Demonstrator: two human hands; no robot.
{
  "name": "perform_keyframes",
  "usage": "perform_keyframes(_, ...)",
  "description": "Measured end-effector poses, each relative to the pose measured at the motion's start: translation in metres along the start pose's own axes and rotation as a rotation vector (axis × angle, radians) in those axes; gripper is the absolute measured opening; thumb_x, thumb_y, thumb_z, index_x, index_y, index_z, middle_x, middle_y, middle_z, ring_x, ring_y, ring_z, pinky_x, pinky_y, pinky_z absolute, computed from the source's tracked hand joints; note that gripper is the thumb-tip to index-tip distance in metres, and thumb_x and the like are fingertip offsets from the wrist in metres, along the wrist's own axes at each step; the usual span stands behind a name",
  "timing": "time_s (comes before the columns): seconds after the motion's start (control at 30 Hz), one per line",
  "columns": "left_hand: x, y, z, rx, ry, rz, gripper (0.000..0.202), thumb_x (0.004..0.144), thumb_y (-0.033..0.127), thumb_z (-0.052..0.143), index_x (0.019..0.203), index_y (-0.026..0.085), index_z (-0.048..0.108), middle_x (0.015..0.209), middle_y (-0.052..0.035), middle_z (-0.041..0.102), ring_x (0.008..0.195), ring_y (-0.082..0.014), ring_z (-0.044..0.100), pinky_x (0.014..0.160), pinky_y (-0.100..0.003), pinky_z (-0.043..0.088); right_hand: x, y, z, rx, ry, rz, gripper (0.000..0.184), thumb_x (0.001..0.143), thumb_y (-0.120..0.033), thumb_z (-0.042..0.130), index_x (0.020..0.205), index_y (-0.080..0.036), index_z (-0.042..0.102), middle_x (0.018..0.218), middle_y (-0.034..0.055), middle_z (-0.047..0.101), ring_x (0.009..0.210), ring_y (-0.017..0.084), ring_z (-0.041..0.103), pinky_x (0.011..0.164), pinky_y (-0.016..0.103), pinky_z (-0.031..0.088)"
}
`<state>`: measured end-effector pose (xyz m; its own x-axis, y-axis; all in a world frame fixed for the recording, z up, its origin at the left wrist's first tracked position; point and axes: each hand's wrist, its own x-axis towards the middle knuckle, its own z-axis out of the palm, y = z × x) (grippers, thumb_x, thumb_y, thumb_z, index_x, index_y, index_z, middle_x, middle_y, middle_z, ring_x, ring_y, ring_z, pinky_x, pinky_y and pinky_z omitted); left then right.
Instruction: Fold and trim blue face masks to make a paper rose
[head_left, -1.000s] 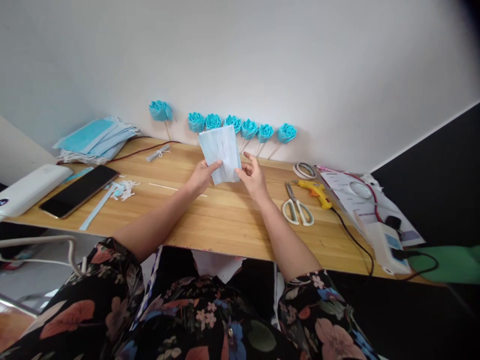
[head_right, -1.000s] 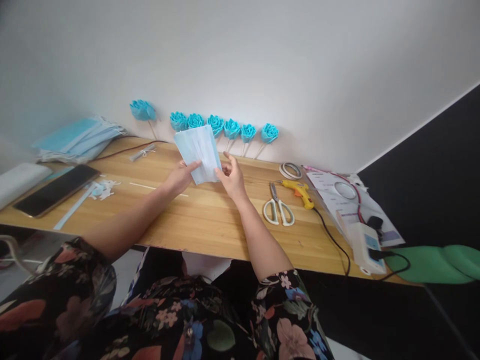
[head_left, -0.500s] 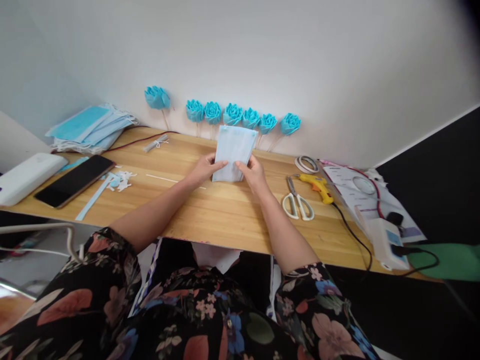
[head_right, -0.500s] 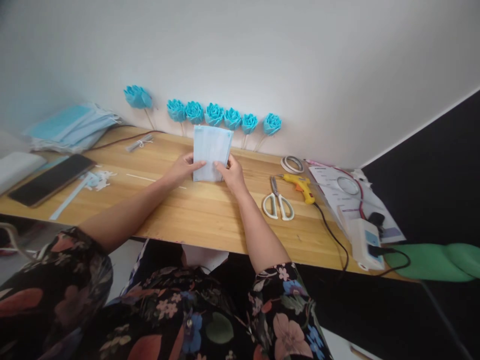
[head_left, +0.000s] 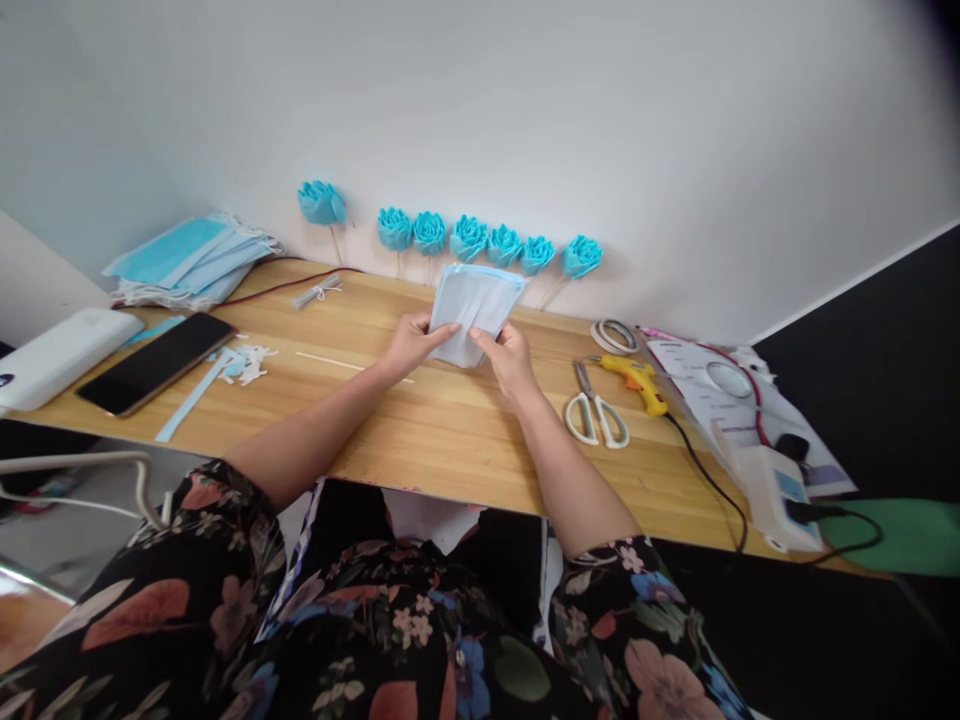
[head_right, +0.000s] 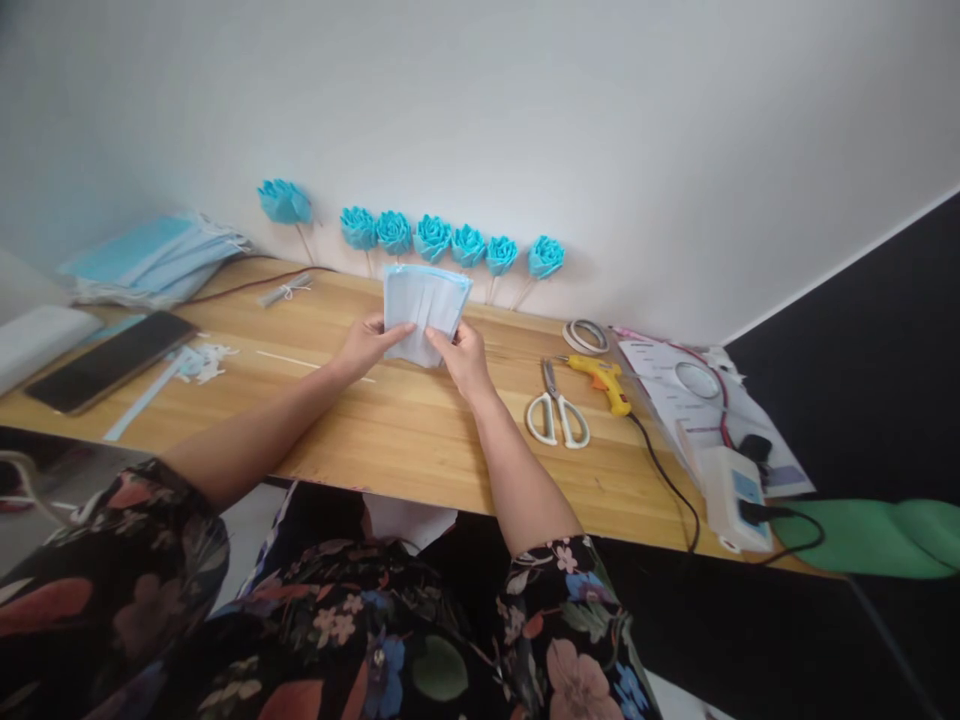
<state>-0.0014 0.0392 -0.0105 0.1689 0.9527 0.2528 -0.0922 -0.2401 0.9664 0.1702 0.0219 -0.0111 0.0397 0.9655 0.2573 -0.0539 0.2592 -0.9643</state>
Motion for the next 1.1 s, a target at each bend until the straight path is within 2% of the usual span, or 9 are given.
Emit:
perform_keyframes(0.1, 0.0, 0.002, 0.002, 0.045, 0.029, 0.065, 0.044, 0.067, 0.056, 0.078, 0.077, 0.013, 0.071, 0.079, -0.0031, 0.069, 0.075, -0.0158, 0.06, 0.066, -0.026, 0.046, 0.0, -0.001, 0.0, 0.034, 0.021, -0.005, 0.038, 0.066, -0.047, 0.081, 0.092, -0.02, 0.071, 0.096, 0.0033, 0.077, 0.088, 0.02, 0.067, 0.085, 0.034, 0.053)
perform_keyframes(0.27, -0.001, 0.001, 0.003, 0.039, -0.014, -0.017, 0.057, 0.062, 0.062, 0.079, 0.089, 0.012, 0.073, 0.087, -0.0058, 0.072, 0.081, -0.0191, 0.063, 0.071, -0.028, 0.049, 0.003, 0.005, -0.004, 0.036, -0.004, 0.025, 0.042, 0.065, -0.05, 0.082, 0.093, -0.021, 0.071, 0.096, 0.0029, 0.077, 0.09, 0.019, 0.067, 0.086, 0.033, 0.053)
perform_keyframes(0.57, 0.002, -0.009, 0.001, 0.083, 0.004, -0.1, 0.044, 0.068, 0.054, 0.079, 0.077, 0.012, 0.071, 0.071, -0.0033, 0.067, 0.072, -0.0197, 0.063, 0.06, -0.026, 0.045, 0.004, 0.011, -0.005, 0.006, 0.006, 0.099, 0.047, 0.063, -0.057, 0.081, 0.089, -0.019, 0.071, 0.09, 0.0025, 0.077, 0.088, 0.02, 0.068, 0.084, 0.033, 0.053)
perform_keyframes(0.7, 0.0, -0.004, 0.003, -0.06, -0.064, -0.098, 0.049, 0.068, 0.058, 0.079, 0.086, 0.013, 0.073, 0.08, -0.003, 0.069, 0.076, -0.0167, 0.063, 0.065, -0.025, 0.047, 0.006, 0.008, -0.005, 0.127, 0.037, 0.124, 0.049, 0.062, -0.057, 0.082, 0.093, -0.021, 0.071, 0.092, 0.0023, 0.078, 0.093, 0.022, 0.07, 0.086, 0.035, 0.055)
perform_keyframes(0.83, 0.0, 0.004, 0.005, -0.279, -0.135, -0.084, 0.055, 0.074, 0.066, 0.071, 0.097, 0.016, 0.074, 0.086, -0.0033, 0.07, 0.076, -0.0133, 0.063, 0.068, -0.023, 0.048, 0.011, 0.008, -0.01, 0.281, 0.098, 0.138, 0.05, 0.054, -0.057, 0.086, 0.087, -0.023, 0.07, 0.09, -0.0007, 0.078, 0.093, 0.02, 0.07, 0.09, 0.034, 0.054)
perform_keyframes(0.97, -0.001, 0.008, 0.005, -0.378, -0.202, -0.107, 0.057, 0.074, 0.067, 0.071, 0.105, 0.018, 0.074, 0.086, -0.0038, 0.07, 0.074, -0.0125, 0.063, 0.069, -0.024, 0.049, 0.011, 0.008, -0.012, 0.306, 0.037, 0.158, 0.048, 0.053, -0.056, 0.088, 0.084, -0.024, 0.07, 0.087, -0.0019, 0.078, 0.089, 0.019, 0.07, 0.088, 0.033, 0.054)
perform_keyframes(1.1, -0.001, 0.007, 0.005, -0.423, -0.192, -0.126, 0.054, 0.071, 0.065, 0.075, 0.099, 0.018, 0.074, 0.087, -0.0043, 0.072, 0.079, -0.0154, 0.066, 0.075, -0.027, 0.051, 0.007, 0.006, -0.01, 0.255, 0.005, 0.192, 0.051, 0.053, -0.059, 0.087, 0.085, -0.023, 0.07, 0.085, 0.0002, 0.079, 0.087, 0.021, 0.071, 0.084, 0.034, 0.055)
